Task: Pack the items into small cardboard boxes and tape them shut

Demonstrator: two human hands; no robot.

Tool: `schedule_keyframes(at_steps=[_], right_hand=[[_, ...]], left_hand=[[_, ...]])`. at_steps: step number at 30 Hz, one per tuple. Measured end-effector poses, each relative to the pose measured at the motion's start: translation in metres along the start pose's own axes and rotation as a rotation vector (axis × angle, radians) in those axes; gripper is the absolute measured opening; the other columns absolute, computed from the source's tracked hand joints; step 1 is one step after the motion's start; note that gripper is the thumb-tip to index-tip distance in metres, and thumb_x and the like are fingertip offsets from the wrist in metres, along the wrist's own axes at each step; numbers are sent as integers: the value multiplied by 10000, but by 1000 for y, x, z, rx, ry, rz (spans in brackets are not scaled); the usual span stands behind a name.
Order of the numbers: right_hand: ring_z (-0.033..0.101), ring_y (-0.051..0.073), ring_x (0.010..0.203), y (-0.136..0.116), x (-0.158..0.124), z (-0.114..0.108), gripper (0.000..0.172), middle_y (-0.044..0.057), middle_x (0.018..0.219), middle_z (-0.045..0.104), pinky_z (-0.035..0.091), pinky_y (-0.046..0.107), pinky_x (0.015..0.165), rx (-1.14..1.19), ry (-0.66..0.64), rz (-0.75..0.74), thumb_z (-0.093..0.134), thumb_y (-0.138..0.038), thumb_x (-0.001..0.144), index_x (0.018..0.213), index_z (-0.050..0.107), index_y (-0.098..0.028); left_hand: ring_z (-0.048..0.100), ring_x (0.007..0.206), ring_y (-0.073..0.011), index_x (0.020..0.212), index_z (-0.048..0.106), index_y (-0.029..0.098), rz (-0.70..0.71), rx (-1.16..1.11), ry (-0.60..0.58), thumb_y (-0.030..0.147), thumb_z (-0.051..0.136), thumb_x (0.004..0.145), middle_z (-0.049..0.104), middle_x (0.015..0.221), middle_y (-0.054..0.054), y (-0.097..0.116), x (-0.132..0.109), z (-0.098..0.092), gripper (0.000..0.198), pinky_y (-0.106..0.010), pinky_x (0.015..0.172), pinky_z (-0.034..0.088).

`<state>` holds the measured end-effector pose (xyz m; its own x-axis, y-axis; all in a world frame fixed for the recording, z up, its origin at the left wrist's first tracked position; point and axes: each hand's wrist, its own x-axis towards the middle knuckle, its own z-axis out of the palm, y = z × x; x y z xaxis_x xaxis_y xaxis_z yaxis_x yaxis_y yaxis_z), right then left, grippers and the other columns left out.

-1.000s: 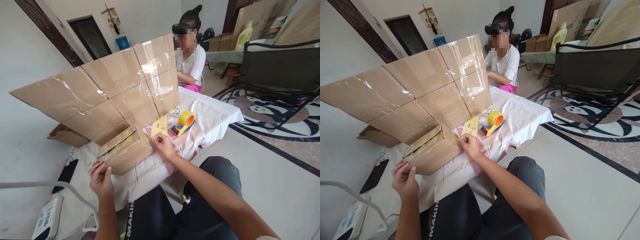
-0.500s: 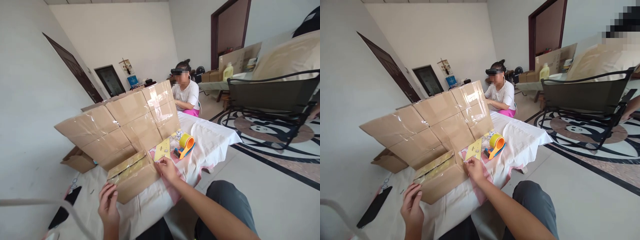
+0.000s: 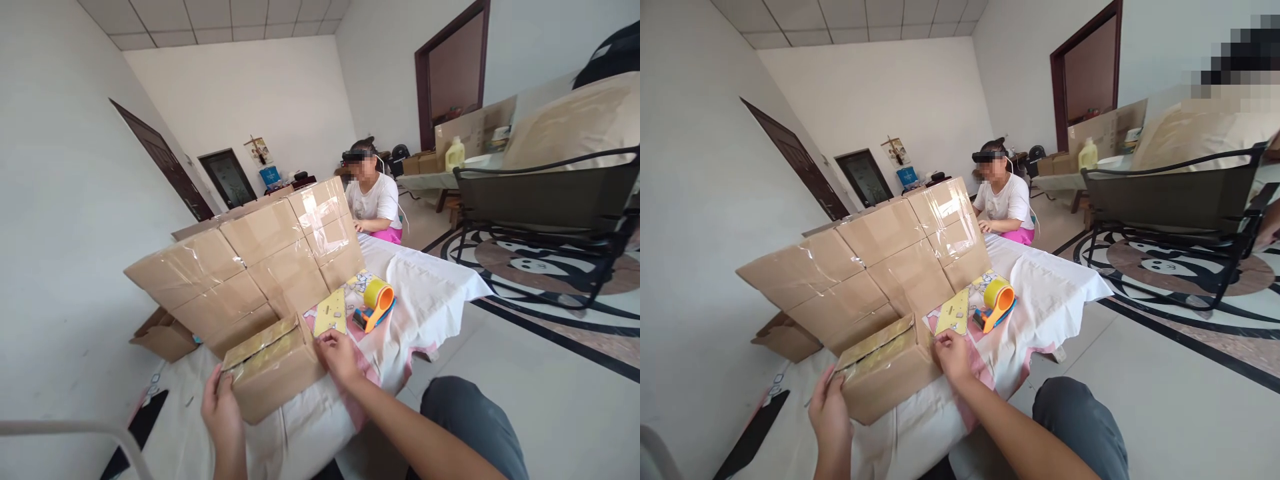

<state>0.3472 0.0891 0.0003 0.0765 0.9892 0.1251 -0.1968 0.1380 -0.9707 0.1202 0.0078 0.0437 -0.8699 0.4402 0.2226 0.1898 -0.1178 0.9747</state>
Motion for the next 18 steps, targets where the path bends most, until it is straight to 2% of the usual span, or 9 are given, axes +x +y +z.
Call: schedule_keyframes(at_steps=[3,6,12,18], right_hand=[[598,196,563,-1,-1,3,146,38,633,678,416,278,501,-16,-13,16,594,-367,707,701,637,-227],[626,220,621,-3,-2,4,159,61,668,698,443,297,539,-36,-18,10,595,-387,702,689,641,-235],[626,230,610,-11,-3,2,222,65,651,690,421,296,518,-44,-54,11,599,-455,707,701,633,-236],[577,200,547,-14,-6,3,210,39,607,652,405,286,507,-46,-71,24,579,-423,688,716,642,-225]], left_hand=[[588,1266,-346,1190,714,211,74,39,-51,414,628,781,695,1269,-87,-2,1,-5,465,-528,1143,405],[578,1287,-334,1161,722,196,113,65,-96,389,592,786,700,1275,-100,-1,2,-6,442,-513,1160,383],[599,1267,-299,1171,718,191,132,71,-76,372,547,828,702,1284,-100,2,-1,-3,424,-463,1137,412],[608,1244,-303,1173,718,196,141,85,-84,373,526,849,708,1266,-106,4,-6,-5,416,-476,1119,419]])
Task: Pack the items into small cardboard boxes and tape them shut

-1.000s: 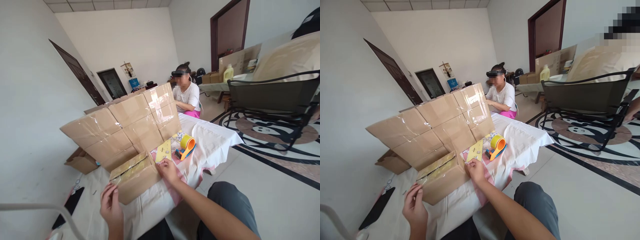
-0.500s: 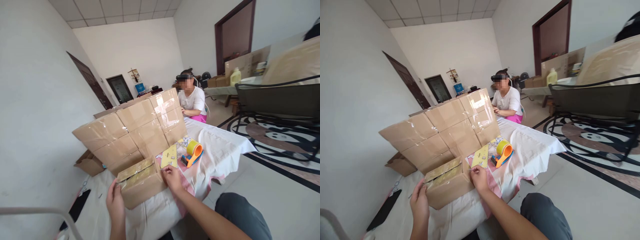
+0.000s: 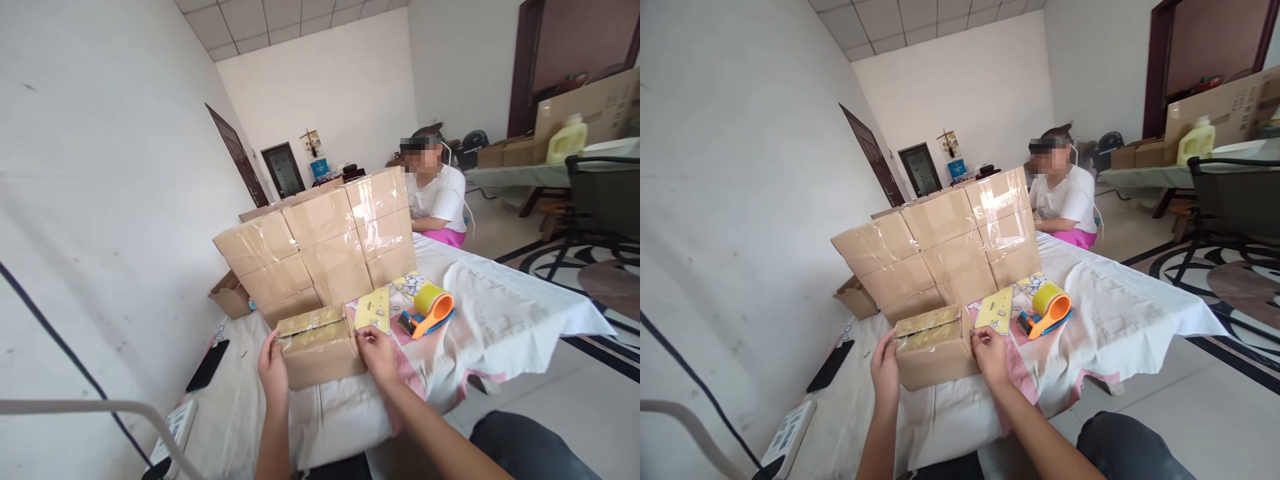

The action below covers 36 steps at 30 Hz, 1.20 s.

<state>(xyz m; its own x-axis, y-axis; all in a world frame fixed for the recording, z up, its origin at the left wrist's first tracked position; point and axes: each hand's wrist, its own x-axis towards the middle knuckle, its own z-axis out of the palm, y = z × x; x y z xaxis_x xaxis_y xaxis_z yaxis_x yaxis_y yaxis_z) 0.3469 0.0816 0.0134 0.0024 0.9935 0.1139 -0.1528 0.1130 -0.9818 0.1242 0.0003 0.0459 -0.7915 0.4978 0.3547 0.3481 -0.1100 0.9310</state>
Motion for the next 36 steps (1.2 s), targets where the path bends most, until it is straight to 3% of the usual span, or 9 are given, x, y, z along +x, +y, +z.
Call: schedule_keyframes(at_steps=[15,23,29,36], right_hand=[[635,205,603,8,6,1,85,38,625,684,454,286,565,-21,80,-59,571,-272,666,606,611,-226],[658,206,622,1,13,-3,133,45,658,736,449,277,573,-90,-12,-65,591,-161,659,636,716,-202],[709,235,748,-7,9,-8,184,78,795,785,503,302,675,-131,-75,-37,593,-157,699,705,775,-189],[652,210,834,-17,-10,-13,233,49,807,702,506,299,811,-204,-202,-70,517,-101,678,700,736,-179]], left_hand=[[591,1277,-336,1169,715,208,-5,75,-23,387,512,835,694,1288,-113,2,2,-4,429,-506,1118,427],[610,1244,-337,1155,722,219,-7,122,-36,394,505,836,703,1264,-103,6,2,-6,424,-519,1105,439],[609,1240,-326,1179,717,216,11,132,-29,386,496,849,702,1265,-102,8,0,-6,432,-501,1104,438],[594,1255,-314,1245,693,213,7,166,-15,345,451,882,677,1317,-107,13,-5,-2,456,-486,1098,436]])
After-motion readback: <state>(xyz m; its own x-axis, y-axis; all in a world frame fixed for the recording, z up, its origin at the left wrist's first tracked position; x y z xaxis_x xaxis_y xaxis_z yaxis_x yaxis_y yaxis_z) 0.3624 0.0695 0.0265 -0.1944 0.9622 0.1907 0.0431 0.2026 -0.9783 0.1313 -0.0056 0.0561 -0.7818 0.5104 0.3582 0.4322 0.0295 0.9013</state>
